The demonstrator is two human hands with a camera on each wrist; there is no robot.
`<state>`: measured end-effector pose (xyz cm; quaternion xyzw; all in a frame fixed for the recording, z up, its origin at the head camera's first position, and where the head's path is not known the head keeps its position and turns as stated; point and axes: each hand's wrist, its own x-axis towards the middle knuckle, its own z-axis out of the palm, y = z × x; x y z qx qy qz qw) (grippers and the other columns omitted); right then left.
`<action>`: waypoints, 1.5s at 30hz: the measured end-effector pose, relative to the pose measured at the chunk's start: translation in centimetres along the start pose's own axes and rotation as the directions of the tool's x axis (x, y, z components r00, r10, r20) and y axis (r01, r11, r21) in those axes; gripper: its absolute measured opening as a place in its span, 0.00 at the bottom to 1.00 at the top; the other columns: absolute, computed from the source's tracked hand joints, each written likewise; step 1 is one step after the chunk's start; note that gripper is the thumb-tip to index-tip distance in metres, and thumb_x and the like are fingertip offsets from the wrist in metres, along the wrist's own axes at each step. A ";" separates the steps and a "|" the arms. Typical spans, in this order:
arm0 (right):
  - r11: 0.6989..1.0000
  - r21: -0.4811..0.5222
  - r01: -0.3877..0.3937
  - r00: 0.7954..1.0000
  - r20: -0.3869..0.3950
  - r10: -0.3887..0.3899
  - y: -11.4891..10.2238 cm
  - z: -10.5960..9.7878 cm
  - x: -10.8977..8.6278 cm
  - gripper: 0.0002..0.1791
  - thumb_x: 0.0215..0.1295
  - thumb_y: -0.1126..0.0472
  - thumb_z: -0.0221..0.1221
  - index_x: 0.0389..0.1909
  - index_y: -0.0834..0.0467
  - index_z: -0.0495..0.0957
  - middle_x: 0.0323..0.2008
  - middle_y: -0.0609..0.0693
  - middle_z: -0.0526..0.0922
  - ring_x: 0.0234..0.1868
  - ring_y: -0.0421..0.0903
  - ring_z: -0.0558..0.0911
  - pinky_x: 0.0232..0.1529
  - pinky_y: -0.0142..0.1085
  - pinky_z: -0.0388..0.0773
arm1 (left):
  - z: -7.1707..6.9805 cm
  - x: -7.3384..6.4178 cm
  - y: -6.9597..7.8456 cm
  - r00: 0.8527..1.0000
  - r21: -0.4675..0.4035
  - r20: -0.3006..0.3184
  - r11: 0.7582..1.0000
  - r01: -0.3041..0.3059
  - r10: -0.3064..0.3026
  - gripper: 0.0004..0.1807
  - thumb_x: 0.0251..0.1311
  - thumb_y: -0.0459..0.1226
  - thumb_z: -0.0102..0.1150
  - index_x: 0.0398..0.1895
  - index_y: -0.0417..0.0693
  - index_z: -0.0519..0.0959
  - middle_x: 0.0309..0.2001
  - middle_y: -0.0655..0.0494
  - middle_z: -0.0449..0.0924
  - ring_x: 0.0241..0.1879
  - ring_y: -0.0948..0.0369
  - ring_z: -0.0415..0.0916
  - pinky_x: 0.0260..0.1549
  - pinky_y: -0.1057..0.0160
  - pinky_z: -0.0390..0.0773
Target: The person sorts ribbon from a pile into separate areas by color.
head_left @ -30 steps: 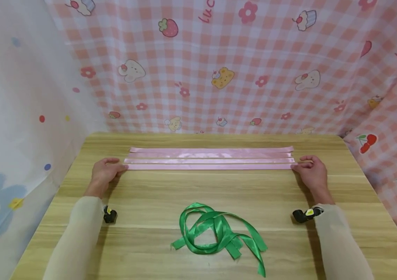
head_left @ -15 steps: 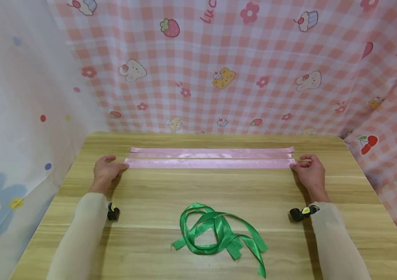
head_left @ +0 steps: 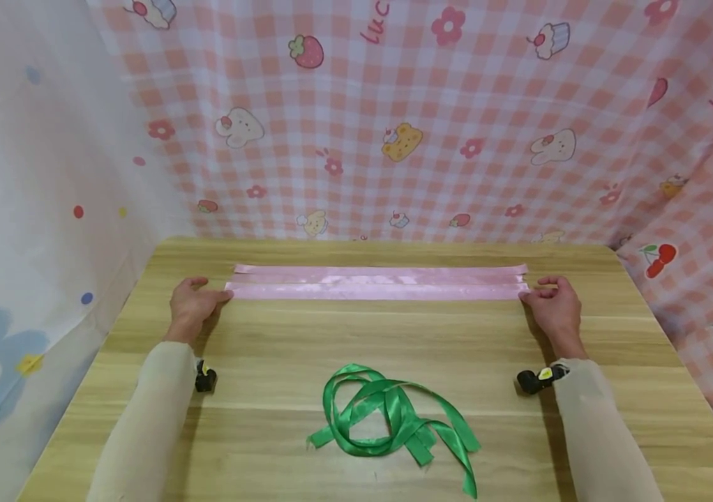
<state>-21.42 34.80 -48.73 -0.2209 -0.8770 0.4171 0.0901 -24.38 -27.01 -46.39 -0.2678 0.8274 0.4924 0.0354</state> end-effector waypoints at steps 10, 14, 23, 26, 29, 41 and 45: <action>0.999 0.032 0.011 0.999 0.030 -0.012 0.6 -0.1 0.0 0.30 0.62 0.56 0.67 0.59 0.63 0.66 0.31 0.42 0.78 0.25 0.30 0.73 0.27 0.26 0.71 | -0.5 0.0 -0.7 0.999 -0.062 0.045 0.998 -0.029 0.031 0.44 0.58 0.41 0.70 0.74 0.43 0.58 0.40 0.54 0.76 0.28 0.67 0.72 0.30 0.70 0.74; 0.999 0.023 0.022 0.997 0.068 -0.024 0.6 -0.4 -0.5 0.33 0.64 0.53 0.66 0.62 0.63 0.64 0.41 0.52 0.77 0.29 0.33 0.73 0.28 0.26 0.72 | -0.9 -0.4 -1.3 0.993 -0.161 0.076 0.984 -0.080 0.093 0.42 0.62 0.39 0.67 0.75 0.43 0.55 0.47 0.55 0.79 0.32 0.71 0.76 0.32 0.72 0.76; 0.961 0.077 0.265 0.937 0.216 -0.276 -2.6 -0.5 -4.1 0.22 0.68 0.60 0.62 0.55 0.68 0.67 0.40 0.58 0.77 0.31 0.33 0.74 0.30 0.27 0.72 | -1.0 -3.7 -1.0 0.939 -0.198 0.219 0.954 -0.223 0.265 0.31 0.66 0.39 0.62 0.69 0.38 0.63 0.33 0.74 0.80 0.31 0.68 0.76 0.32 0.71 0.77; 0.915 0.132 0.381 0.851 0.338 -0.402 -4.2 0.3 -6.0 0.14 0.68 0.65 0.61 0.49 0.67 0.71 0.38 0.60 0.80 0.32 0.38 0.76 0.31 0.28 0.73 | -0.3 -5.5 -0.5 0.896 -0.225 0.303 0.938 -0.262 0.323 0.29 0.67 0.36 0.61 0.67 0.35 0.63 0.35 0.69 0.82 0.31 0.68 0.76 0.31 0.70 0.77; 0.876 0.215 0.432 0.744 0.464 -0.480 -5.6 1.4 -7.8 0.08 0.67 0.68 0.60 0.44 0.66 0.74 0.36 0.59 0.81 0.31 0.43 0.77 0.29 0.31 0.74 | 0.9 -7.3 0.1 0.848 -0.213 0.385 0.929 -0.302 0.364 0.28 0.67 0.34 0.60 0.67 0.35 0.64 0.40 0.57 0.84 0.33 0.65 0.78 0.32 0.67 0.78; 0.783 0.303 0.543 0.434 0.697 -0.570 -10.0 5.6 -13.6 0.03 0.68 0.65 0.61 0.39 0.59 0.78 0.32 0.46 0.79 0.35 0.43 0.77 0.37 0.34 0.77 | 7.0 -12.3 1.2 0.632 -0.206 0.646 0.895 -0.397 0.429 0.22 0.65 0.29 0.59 0.62 0.36 0.69 0.46 0.37 0.82 0.37 0.47 0.81 0.33 0.57 0.82; 0.784 0.312 0.537 0.398 0.726 -0.562 -10.5 6.7 -14.7 0.02 0.68 0.63 0.62 0.39 0.57 0.78 0.32 0.45 0.80 0.35 0.42 0.77 0.37 0.33 0.77 | 8.2 -13.7 1.2 0.544 -0.243 0.712 0.882 -0.403 0.444 0.23 0.65 0.29 0.60 0.61 0.35 0.69 0.47 0.36 0.83 0.42 0.45 0.83 0.39 0.53 0.83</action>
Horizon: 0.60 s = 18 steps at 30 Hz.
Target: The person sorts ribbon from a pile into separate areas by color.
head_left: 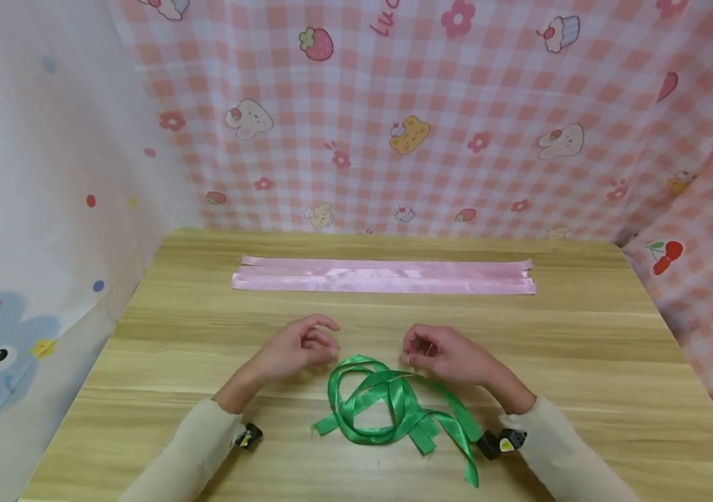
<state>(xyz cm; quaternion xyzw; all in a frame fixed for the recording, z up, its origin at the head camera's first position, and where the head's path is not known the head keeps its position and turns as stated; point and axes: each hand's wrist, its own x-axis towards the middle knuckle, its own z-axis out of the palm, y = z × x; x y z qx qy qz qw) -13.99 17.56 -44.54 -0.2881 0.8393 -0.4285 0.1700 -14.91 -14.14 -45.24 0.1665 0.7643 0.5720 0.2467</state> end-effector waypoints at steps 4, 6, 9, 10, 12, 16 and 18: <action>1.000 0.023 -0.001 0.999 0.049 0.000 -0.1 1.1 0.6 0.03 0.68 0.62 0.62 0.40 0.56 0.79 0.33 0.44 0.80 0.35 0.42 0.78 0.38 0.33 0.77 | 1.6 0.2 0.1 0.998 0.005 0.064 1.000 -0.002 0.002 0.21 0.65 0.30 0.61 0.60 0.36 0.70 0.46 0.40 0.84 0.43 0.51 0.84 0.40 0.58 0.83; 1.000 0.030 0.001 0.998 0.068 -0.003 -0.2 1.5 0.9 0.04 0.68 0.62 0.62 0.41 0.56 0.79 0.33 0.43 0.80 0.35 0.41 0.78 0.39 0.33 0.78 | 2.2 0.2 0.1 0.996 0.038 0.084 0.999 -0.009 0.006 0.20 0.66 0.30 0.60 0.59 0.38 0.72 0.44 0.45 0.85 0.43 0.55 0.84 0.40 0.61 0.83; 0.999 0.039 0.010 0.996 0.083 -0.013 -0.3 2.0 1.2 0.05 0.68 0.62 0.62 0.41 0.57 0.78 0.33 0.44 0.80 0.35 0.41 0.77 0.39 0.33 0.78 | 3.1 0.2 0.2 0.994 0.116 0.103 0.992 -0.045 0.033 0.18 0.65 0.31 0.61 0.57 0.40 0.73 0.42 0.50 0.86 0.41 0.59 0.83 0.39 0.66 0.81; 0.999 0.046 0.013 0.996 0.086 -0.017 -0.2 2.1 1.3 0.05 0.68 0.63 0.62 0.42 0.58 0.78 0.33 0.44 0.80 0.35 0.41 0.77 0.39 0.33 0.77 | 3.3 0.2 0.2 0.994 0.152 0.105 0.987 -0.058 0.042 0.18 0.65 0.32 0.62 0.57 0.41 0.74 0.41 0.52 0.86 0.40 0.60 0.82 0.38 0.67 0.80; 0.998 0.053 0.019 0.996 0.090 -0.024 0.0 2.4 1.4 0.05 0.68 0.64 0.62 0.42 0.59 0.78 0.33 0.45 0.80 0.35 0.41 0.77 0.39 0.32 0.77 | 3.8 0.1 0.3 0.993 0.205 0.109 0.976 -0.073 0.051 0.19 0.64 0.34 0.64 0.56 0.43 0.75 0.40 0.55 0.86 0.38 0.62 0.81 0.36 0.67 0.79; 0.997 0.069 0.026 0.994 0.101 -0.033 0.5 2.6 1.6 0.06 0.65 0.67 0.63 0.42 0.60 0.77 0.33 0.48 0.80 0.33 0.40 0.76 0.36 0.31 0.76 | 4.4 0.1 0.5 0.992 0.284 0.121 0.956 -0.078 0.044 0.23 0.59 0.39 0.70 0.56 0.46 0.75 0.38 0.58 0.86 0.31 0.64 0.79 0.31 0.68 0.78; 0.997 0.065 0.029 0.994 0.104 -0.036 0.5 2.7 1.7 0.06 0.65 0.69 0.62 0.41 0.60 0.77 0.33 0.48 0.80 0.33 0.40 0.76 0.36 0.31 0.76 | 4.7 0.1 0.6 0.991 0.298 0.131 0.951 -0.077 0.039 0.24 0.57 0.38 0.71 0.56 0.45 0.74 0.37 0.57 0.86 0.27 0.65 0.77 0.27 0.69 0.76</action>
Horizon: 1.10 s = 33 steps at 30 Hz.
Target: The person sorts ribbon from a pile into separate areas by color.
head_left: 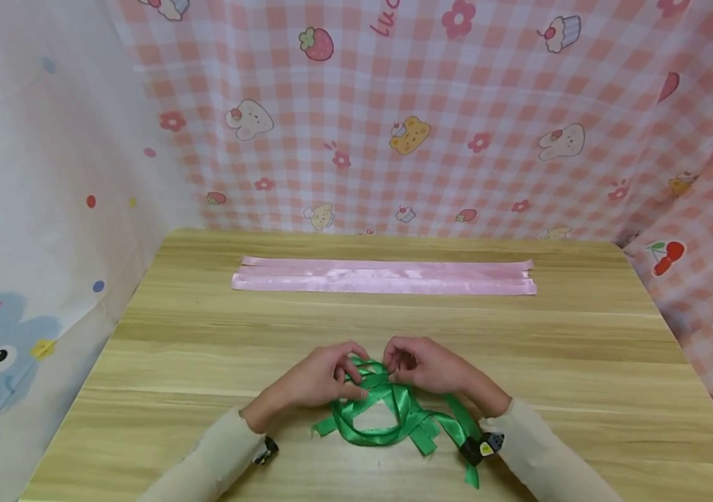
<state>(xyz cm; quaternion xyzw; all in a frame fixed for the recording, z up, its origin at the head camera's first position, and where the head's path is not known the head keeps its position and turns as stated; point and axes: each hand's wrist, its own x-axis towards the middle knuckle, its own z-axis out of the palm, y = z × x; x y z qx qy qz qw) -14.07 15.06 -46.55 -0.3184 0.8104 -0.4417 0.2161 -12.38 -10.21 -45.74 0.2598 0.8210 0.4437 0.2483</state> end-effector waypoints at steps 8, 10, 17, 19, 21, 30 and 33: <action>0.999 -0.046 -0.003 0.997 -0.080 -0.001 -0.8 -0.2 -0.3 0.09 0.67 0.73 0.56 0.40 0.57 0.78 0.33 0.47 0.80 0.35 0.40 0.77 0.39 0.34 0.77 | 0.2 -0.1 0.5 1.000 0.040 -0.012 0.999 -0.022 0.023 0.21 0.61 0.26 0.61 0.57 0.41 0.74 0.36 0.53 0.85 0.27 0.68 0.75 0.28 0.70 0.75; 0.999 -0.045 0.006 0.994 -0.109 -0.011 -1.2 -0.4 -0.5 0.08 0.69 0.73 0.55 0.41 0.57 0.77 0.34 0.50 0.80 0.37 0.42 0.76 0.40 0.35 0.77 | 0.0 -0.1 0.6 1.000 0.019 -0.015 1.000 -0.016 0.016 0.20 0.63 0.27 0.58 0.59 0.43 0.74 0.37 0.54 0.84 0.31 0.67 0.76 0.32 0.69 0.76; 0.998 0.037 0.057 0.988 -0.146 -0.051 -1.6 -1.5 -0.9 0.06 0.73 0.72 0.50 0.46 0.61 0.73 0.41 0.54 0.76 0.40 0.49 0.77 0.43 0.37 0.77 | -0.7 -0.2 1.6 0.999 -0.280 0.024 0.960 -0.020 0.028 0.22 0.66 0.28 0.54 0.64 0.39 0.68 0.38 0.41 0.83 0.38 0.47 0.81 0.39 0.64 0.78; 0.994 0.100 0.052 0.991 -0.129 -0.039 -1.7 -1.9 -1.1 0.07 0.74 0.72 0.49 0.47 0.62 0.71 0.42 0.55 0.75 0.40 0.54 0.78 0.43 0.39 0.79 | -1.0 -0.2 1.9 0.999 -0.356 0.041 0.934 -0.011 0.027 0.23 0.68 0.29 0.54 0.65 0.39 0.66 0.40 0.37 0.82 0.39 0.45 0.81 0.39 0.63 0.77; 0.987 0.155 0.051 0.993 -0.112 -0.034 -1.8 -2.3 -1.3 0.07 0.74 0.72 0.48 0.47 0.61 0.70 0.43 0.56 0.73 0.38 0.58 0.78 0.41 0.40 0.80 | -1.3 -0.2 2.3 0.998 -0.402 0.054 0.916 0.012 0.010 0.23 0.69 0.31 0.53 0.66 0.41 0.65 0.42 0.35 0.81 0.37 0.49 0.80 0.37 0.62 0.77; 0.991 0.087 0.099 0.991 -0.100 -0.090 -2.4 -4.1 -2.3 0.10 0.69 0.70 0.58 0.46 0.55 0.73 0.35 0.54 0.73 0.25 0.41 0.69 0.31 0.32 0.68 | -2.2 -0.6 2.9 0.977 -0.440 0.211 0.891 0.115 -0.022 0.27 0.69 0.34 0.57 0.69 0.44 0.63 0.42 0.49 0.85 0.34 0.61 0.75 0.36 0.64 0.75; 0.985 0.128 0.112 0.992 -0.074 -0.103 -2.4 -4.7 -2.7 0.11 0.67 0.71 0.58 0.47 0.55 0.73 0.32 0.52 0.72 0.24 0.40 0.68 0.30 0.31 0.68 | -2.1 -0.6 3.1 0.978 -0.466 0.207 0.881 0.080 0.021 0.26 0.69 0.32 0.57 0.68 0.43 0.64 0.38 0.52 0.86 0.38 0.58 0.79 0.40 0.63 0.76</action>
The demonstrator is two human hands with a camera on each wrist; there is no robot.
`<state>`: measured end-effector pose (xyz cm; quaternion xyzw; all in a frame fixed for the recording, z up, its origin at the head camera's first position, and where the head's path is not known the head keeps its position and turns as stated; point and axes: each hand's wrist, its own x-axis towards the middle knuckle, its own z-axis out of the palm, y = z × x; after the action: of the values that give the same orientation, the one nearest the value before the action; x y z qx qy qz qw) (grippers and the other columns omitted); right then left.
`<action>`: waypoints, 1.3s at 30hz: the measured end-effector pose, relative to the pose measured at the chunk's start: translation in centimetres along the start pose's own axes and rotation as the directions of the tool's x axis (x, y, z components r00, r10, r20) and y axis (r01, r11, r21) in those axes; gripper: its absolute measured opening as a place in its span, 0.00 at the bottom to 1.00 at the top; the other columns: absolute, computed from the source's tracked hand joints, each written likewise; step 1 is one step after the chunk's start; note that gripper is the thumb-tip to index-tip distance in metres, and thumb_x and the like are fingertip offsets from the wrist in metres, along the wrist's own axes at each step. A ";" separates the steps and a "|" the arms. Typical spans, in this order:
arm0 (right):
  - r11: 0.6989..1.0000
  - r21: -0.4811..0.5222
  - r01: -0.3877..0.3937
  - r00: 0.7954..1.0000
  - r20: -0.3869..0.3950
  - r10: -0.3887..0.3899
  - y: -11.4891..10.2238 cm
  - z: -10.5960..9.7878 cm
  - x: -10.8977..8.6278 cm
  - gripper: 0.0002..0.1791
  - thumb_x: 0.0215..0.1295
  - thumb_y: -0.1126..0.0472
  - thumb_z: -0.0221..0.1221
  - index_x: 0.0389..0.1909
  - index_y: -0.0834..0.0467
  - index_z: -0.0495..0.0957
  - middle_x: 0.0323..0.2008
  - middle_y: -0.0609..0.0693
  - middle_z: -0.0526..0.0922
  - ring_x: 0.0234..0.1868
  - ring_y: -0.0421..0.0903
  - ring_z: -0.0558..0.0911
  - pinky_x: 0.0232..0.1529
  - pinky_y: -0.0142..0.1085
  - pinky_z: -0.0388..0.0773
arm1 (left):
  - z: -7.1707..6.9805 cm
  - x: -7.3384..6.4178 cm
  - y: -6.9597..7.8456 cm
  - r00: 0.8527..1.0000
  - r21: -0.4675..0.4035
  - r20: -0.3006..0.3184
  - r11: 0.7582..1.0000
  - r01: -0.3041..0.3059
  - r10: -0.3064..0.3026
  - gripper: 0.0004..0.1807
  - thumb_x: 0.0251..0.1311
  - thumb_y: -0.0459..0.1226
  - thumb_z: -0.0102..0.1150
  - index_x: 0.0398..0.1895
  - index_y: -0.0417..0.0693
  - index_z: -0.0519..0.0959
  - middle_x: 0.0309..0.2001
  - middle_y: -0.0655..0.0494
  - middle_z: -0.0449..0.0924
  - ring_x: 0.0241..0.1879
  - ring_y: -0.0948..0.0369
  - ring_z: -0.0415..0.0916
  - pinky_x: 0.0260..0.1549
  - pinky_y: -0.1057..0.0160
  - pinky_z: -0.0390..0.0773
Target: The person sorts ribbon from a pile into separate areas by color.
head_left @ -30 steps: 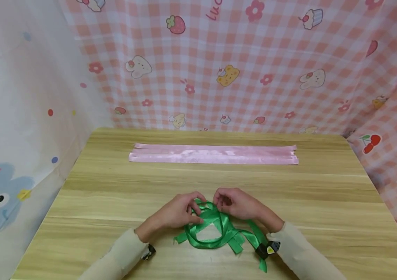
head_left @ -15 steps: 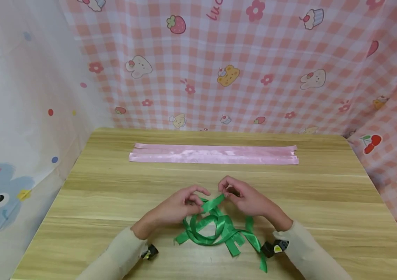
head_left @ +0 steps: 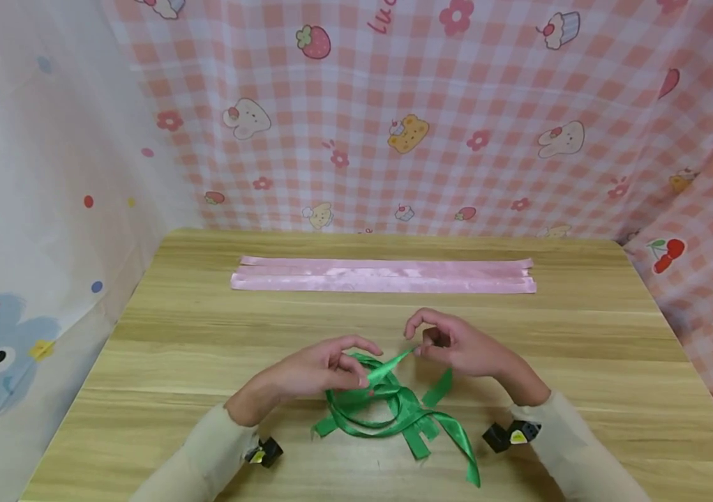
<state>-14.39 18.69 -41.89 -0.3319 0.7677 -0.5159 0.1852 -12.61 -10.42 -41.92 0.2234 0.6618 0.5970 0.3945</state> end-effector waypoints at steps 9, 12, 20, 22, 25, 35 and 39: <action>0.985 0.169 0.028 0.998 0.055 -0.037 -0.2 -1.5 -0.8 0.09 0.71 0.70 0.55 0.49 0.63 0.72 0.48 0.57 0.75 0.24 0.45 0.68 0.27 0.33 0.70 | 0.2 -0.8 2.0 0.982 -0.031 -0.139 0.991 -0.132 0.126 0.24 0.70 0.33 0.54 0.68 0.52 0.65 0.38 0.49 0.83 0.35 0.55 0.79 0.46 0.57 0.78; 0.972 0.229 0.048 0.996 0.060 -0.063 -0.4 -2.0 -1.0 0.05 0.73 0.70 0.52 0.46 0.65 0.71 0.37 0.54 0.75 0.23 0.48 0.65 0.25 0.36 0.67 | 0.1 -1.2 2.7 0.975 -0.054 -0.152 0.983 -0.173 0.163 0.27 0.70 0.32 0.55 0.70 0.53 0.63 0.39 0.46 0.81 0.30 0.57 0.76 0.41 0.59 0.79; 0.949 0.278 0.152 0.987 0.001 -0.159 -0.6 -3.3 -1.8 0.05 0.71 0.75 0.51 0.42 0.64 0.69 0.23 0.52 0.71 0.22 0.49 0.64 0.21 0.42 0.61 | -0.6 -2.4 4.2 0.962 -0.053 -0.165 0.972 -0.228 0.216 0.33 0.69 0.31 0.56 0.74 0.55 0.59 0.40 0.51 0.84 0.24 0.63 0.71 0.30 0.67 0.75; 0.941 0.276 0.194 0.981 -0.035 -0.192 -0.8 -3.7 -2.1 0.06 0.70 0.76 0.50 0.42 0.64 0.69 0.22 0.54 0.69 0.21 0.50 0.63 0.21 0.40 0.62 | -0.8 -2.8 4.6 0.957 -0.054 -0.166 0.967 -0.248 0.236 0.32 0.69 0.30 0.55 0.74 0.53 0.59 0.40 0.51 0.84 0.23 0.63 0.70 0.29 0.66 0.75; 0.926 0.279 0.256 0.967 -0.082 -0.243 -1.0 -4.3 -2.6 0.07 0.70 0.77 0.49 0.41 0.64 0.69 0.23 0.55 0.69 0.21 0.50 0.63 0.20 0.40 0.63 | -1.1 -3.6 5.3 0.950 -0.047 -0.171 0.961 -0.272 0.261 0.30 0.70 0.30 0.54 0.73 0.50 0.60 0.40 0.50 0.85 0.23 0.62 0.70 0.29 0.66 0.75; 0.843 0.374 0.386 0.922 -0.186 -0.339 -0.8 -6.6 -4.7 0.13 0.70 0.83 0.42 0.44 0.65 0.70 0.31 0.51 0.73 0.25 0.48 0.64 0.23 0.41 0.59 | -3.2 -6.2 6.9 0.909 0.037 -0.215 0.933 -0.358 0.358 0.26 0.71 0.29 0.52 0.70 0.45 0.62 0.35 0.52 0.85 0.21 0.62 0.68 0.26 0.66 0.74; 0.830 0.397 0.391 0.920 -0.207 -0.334 -0.2 -7.4 -5.6 0.15 0.69 0.84 0.40 0.44 0.66 0.69 0.32 0.51 0.73 0.25 0.48 0.63 0.23 0.41 0.56 | -4.4 -7.1 6.7 0.902 0.093 -0.234 0.932 -0.351 0.363 0.25 0.70 0.28 0.53 0.68 0.49 0.65 0.31 0.56 0.83 0.19 0.58 0.63 0.22 0.65 0.69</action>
<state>-14.95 27.51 -39.11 -0.3882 0.5677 -0.7187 0.1026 -13.08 -17.28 -33.72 0.2742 0.6679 0.6659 0.1877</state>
